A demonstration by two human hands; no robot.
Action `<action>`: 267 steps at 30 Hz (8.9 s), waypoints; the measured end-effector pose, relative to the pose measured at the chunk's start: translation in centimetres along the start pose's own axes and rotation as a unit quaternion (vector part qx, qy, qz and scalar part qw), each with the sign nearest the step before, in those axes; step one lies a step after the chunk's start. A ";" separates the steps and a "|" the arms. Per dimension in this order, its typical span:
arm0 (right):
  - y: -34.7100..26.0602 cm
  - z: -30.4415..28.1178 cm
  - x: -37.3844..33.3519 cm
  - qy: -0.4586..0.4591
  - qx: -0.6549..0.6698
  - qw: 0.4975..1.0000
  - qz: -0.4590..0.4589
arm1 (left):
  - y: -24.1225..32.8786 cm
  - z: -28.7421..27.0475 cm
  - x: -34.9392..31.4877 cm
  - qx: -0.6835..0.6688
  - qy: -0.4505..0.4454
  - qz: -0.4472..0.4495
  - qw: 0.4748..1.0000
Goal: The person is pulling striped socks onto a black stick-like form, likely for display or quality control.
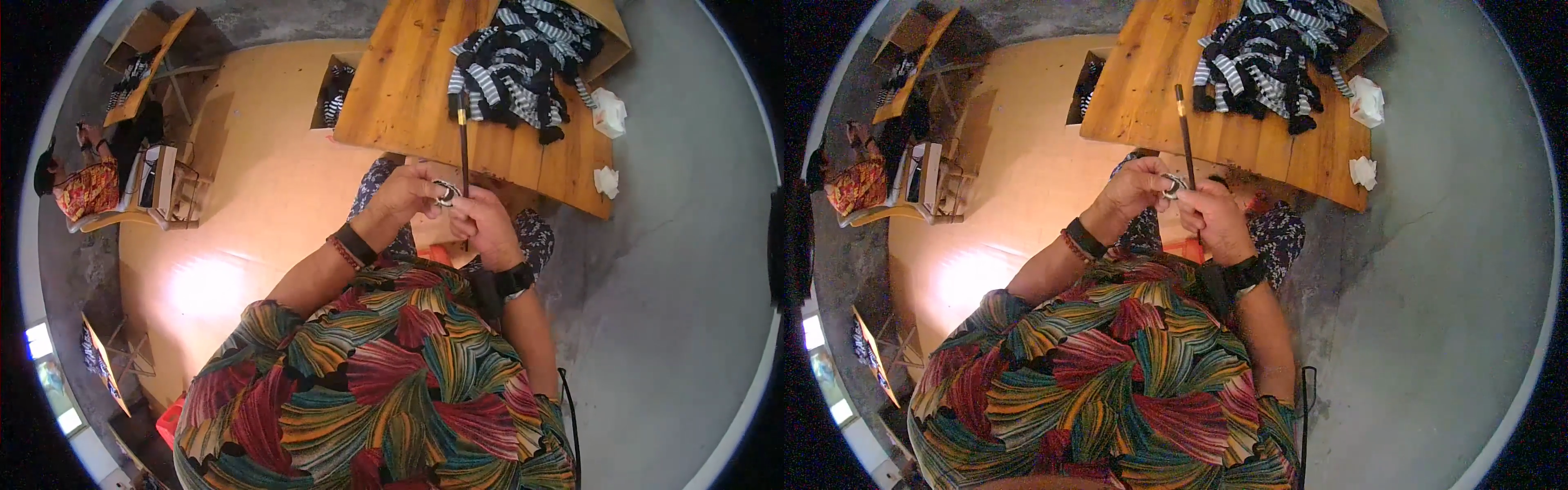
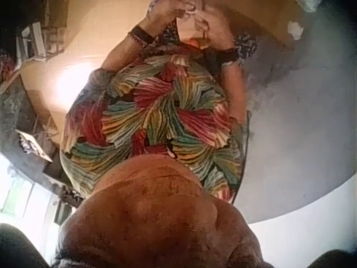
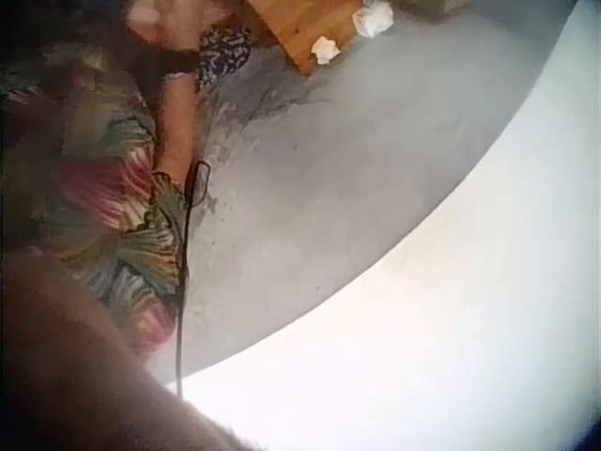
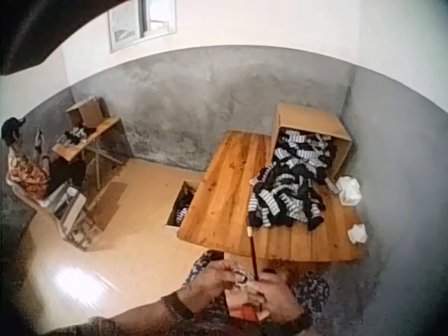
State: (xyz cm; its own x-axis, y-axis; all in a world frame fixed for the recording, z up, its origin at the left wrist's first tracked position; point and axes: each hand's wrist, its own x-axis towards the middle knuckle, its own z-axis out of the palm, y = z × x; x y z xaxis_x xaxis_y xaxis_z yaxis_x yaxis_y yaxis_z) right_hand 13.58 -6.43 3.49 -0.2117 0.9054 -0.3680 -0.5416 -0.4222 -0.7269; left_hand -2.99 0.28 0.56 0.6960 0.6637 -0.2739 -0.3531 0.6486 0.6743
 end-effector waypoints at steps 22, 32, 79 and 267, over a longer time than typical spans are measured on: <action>1.7 0.9 3.3 0.208 -0.551 0.701 -0.403 | -0.4 1.4 0.4 0.394 0.106 0.212 0.888; 0.3 -0.5 0.3 0.072 -0.146 0.987 -0.003 | -0.5 0.0 0.0 0.096 0.025 -0.017 0.995; 1.6 -0.2 1.1 0.147 -0.236 0.945 -0.172 | -2.4 0.1 0.9 0.023 0.117 0.045 0.992; -1.3 1.5 -1.2 0.111 -0.356 0.918 -0.134 | -0.1 2.8 1.9 -0.234 0.051 0.145 0.960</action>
State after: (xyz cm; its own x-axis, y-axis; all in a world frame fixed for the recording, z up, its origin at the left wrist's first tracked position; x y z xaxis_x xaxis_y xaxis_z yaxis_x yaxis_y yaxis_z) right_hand 13.34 -6.95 5.75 0.0661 0.9827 -0.1730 0.1357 -0.1806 -0.9742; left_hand 0.13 0.38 1.91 0.4689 0.8594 -0.2037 -0.7821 0.5112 0.3563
